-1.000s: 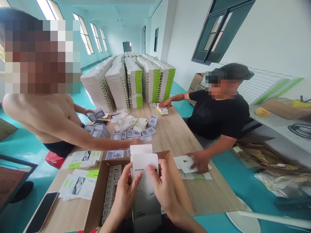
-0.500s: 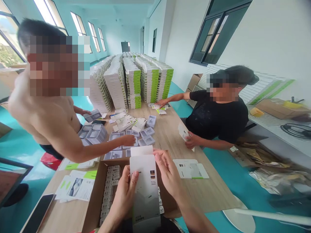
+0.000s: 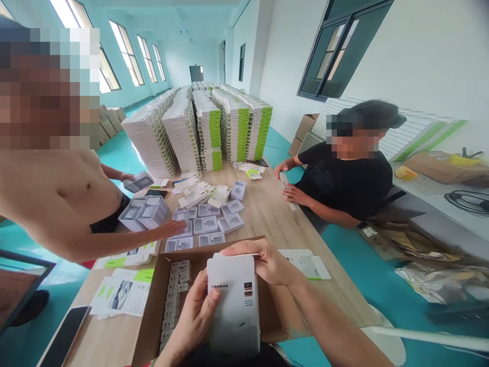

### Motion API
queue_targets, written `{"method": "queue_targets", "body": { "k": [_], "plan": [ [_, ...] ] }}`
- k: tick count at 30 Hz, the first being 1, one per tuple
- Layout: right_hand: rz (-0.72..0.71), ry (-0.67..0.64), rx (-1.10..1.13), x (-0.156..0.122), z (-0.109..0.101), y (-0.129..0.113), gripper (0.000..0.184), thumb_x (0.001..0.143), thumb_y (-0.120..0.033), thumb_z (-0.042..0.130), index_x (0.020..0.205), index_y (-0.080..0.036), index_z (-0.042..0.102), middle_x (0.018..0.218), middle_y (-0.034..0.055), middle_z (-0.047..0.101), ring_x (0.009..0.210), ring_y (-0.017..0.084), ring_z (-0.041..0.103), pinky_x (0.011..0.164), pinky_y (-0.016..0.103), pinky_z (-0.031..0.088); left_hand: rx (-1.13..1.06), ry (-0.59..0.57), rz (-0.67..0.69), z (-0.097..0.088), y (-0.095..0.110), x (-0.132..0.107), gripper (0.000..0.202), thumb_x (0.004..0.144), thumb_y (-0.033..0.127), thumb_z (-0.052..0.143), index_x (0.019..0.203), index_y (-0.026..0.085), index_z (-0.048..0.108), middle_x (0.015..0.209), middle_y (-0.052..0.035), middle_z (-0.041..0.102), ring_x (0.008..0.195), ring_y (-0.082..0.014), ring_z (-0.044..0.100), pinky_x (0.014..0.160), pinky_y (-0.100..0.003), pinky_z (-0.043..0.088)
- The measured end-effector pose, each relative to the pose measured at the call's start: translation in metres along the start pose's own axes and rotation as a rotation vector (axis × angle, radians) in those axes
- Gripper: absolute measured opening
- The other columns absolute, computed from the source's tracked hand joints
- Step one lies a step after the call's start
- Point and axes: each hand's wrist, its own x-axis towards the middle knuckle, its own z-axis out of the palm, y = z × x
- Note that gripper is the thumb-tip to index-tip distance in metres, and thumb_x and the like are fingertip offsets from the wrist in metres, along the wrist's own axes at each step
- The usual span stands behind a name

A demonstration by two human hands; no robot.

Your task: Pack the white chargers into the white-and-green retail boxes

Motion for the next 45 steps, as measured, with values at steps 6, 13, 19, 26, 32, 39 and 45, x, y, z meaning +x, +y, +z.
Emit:
{"method": "queue_targets", "body": {
  "k": [6,13,19,26,32,39,45],
  "plan": [
    [-0.063,-0.048,-0.165,0.0,-0.009,0.011,0.047,0.091,-0.012,0.049,0.126,-0.02,0.079,0.118,0.0086,0.082,0.105,0.021,0.079,0.087,0.032,0.063,0.005,-0.005,-0.047,-0.003,-0.008,-0.001,0.042,0.101,0.055,0.057,0.125,0.022,0.068,0.115,-0.0085,0.075,0.103,-0.0252,0.069,0.092,-0.034,0.055],
    [-0.015,0.045,-0.506,0.007,0.0,0.012,0.066,0.083,0.002,0.045,0.139,-0.023,0.07,0.125,0.0071,0.08,0.106,0.021,0.078,0.091,0.031,0.062,-0.016,0.143,-0.104,0.026,-0.002,0.023,0.09,0.087,0.06,0.073,0.15,0.022,0.021,0.14,-0.0197,0.058,0.126,-0.0339,0.063,0.107,-0.051,0.05],
    [0.017,0.112,-0.775,0.005,0.023,0.004,0.063,0.091,0.0,0.046,0.149,-0.02,0.062,0.113,0.0114,0.078,0.085,0.02,0.076,0.076,0.03,0.061,0.292,0.298,-0.096,0.045,0.003,0.021,0.112,0.069,0.036,0.083,0.157,0.017,0.016,0.15,-0.0246,0.049,0.134,-0.0404,0.058,0.106,-0.057,0.051],
    [-0.196,-0.224,-1.131,-0.008,0.017,-0.032,0.057,0.095,-0.02,0.058,0.152,-0.012,0.054,0.115,0.0157,0.076,0.084,0.026,0.073,0.075,0.038,0.059,0.406,0.309,0.176,0.022,-0.019,0.007,0.105,0.076,0.034,0.076,0.16,0.019,0.015,0.153,-0.0266,0.044,0.135,-0.0407,0.058,0.105,-0.06,0.054],
    [-0.017,-0.269,-0.846,-0.012,0.016,-0.055,0.044,0.091,-0.021,0.057,0.134,-0.019,0.066,0.122,0.0108,0.075,0.098,0.027,0.073,0.087,0.038,0.055,0.568,0.238,0.471,0.0,-0.039,0.008,0.101,0.074,0.031,0.083,0.157,0.024,0.025,0.144,-0.0214,0.052,0.129,-0.0394,0.06,0.1,-0.059,0.058],
    [0.268,0.203,-0.271,-0.022,0.061,-0.032,0.029,0.099,-0.031,0.055,0.126,-0.022,0.051,0.135,0.0158,0.072,0.094,0.022,0.079,0.079,0.033,0.059,0.692,0.201,0.728,-0.012,-0.026,0.007,0.094,0.085,0.016,0.071,0.164,0.028,0.02,0.148,-0.0199,0.048,0.138,-0.0334,0.052,0.108,-0.056,0.051],
    [0.45,0.122,-0.454,-0.022,0.068,-0.036,0.048,0.107,-0.031,0.042,0.152,-0.018,0.051,0.113,0.0154,0.082,0.097,0.03,0.081,0.085,0.039,0.058,0.748,0.126,0.762,-0.017,-0.022,0.004,0.1,0.084,0.013,0.072,0.165,0.029,0.017,0.151,-0.0191,0.048,0.141,-0.0323,0.05,0.114,-0.057,0.046]
  ]
}}
